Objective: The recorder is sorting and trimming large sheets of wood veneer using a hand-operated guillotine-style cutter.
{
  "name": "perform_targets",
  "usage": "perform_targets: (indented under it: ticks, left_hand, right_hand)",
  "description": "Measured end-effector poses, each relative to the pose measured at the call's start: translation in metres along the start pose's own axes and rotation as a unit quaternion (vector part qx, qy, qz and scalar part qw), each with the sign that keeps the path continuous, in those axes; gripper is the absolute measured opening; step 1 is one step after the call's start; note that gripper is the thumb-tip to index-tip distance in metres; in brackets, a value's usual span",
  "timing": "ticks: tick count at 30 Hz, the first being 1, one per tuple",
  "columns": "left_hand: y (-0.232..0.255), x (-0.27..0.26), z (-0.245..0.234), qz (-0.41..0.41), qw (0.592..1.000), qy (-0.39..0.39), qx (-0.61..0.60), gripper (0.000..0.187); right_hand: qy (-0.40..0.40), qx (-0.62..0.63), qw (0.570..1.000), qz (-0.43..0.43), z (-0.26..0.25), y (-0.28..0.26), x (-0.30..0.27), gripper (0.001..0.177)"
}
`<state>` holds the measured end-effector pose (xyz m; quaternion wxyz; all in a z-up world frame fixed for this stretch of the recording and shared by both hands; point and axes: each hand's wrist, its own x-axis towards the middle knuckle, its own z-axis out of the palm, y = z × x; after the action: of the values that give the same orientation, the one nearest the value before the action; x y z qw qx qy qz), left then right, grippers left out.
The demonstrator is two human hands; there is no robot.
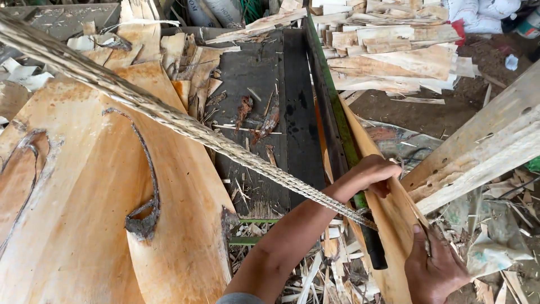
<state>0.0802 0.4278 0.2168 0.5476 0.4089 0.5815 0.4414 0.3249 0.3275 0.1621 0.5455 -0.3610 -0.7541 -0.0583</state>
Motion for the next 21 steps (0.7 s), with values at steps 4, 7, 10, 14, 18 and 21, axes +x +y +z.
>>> perform_targets:
  ticks: [4,7,10,14,18,21]
  left_hand:
    - [0.025,0.004,0.002,0.034,0.994,-0.012,-0.1,0.028]
    - [0.061,-0.01,-0.005,0.014,1.0,0.01,-0.015,0.018]
    - [0.089,-0.012,-0.031,0.056,0.997,0.056,0.013,0.011]
    - [0.121,-0.02,-0.092,0.147,0.977,0.145,-0.056,0.02]
    - [0.121,-0.026,-0.183,0.254,0.936,0.171,-0.172,0.028]
    - [0.1,-0.021,-0.262,0.25,0.907,0.192,-0.28,0.031]
  right_hand:
    - [0.004,0.001,1.0,-0.029,-0.008,-0.016,0.026,0.015]
    - [0.01,-0.025,0.995,-0.099,-0.006,-0.022,0.051,0.014]
    - [-0.009,0.001,0.992,-0.122,0.021,-0.02,0.077,0.021]
    - [-0.011,0.058,0.983,-0.172,0.054,-0.077,0.129,0.022]
    - [-0.131,0.025,0.958,-0.255,0.042,-0.2,0.145,0.061]
    - [-0.384,0.432,0.814,0.056,-0.015,-0.254,0.152,0.056]
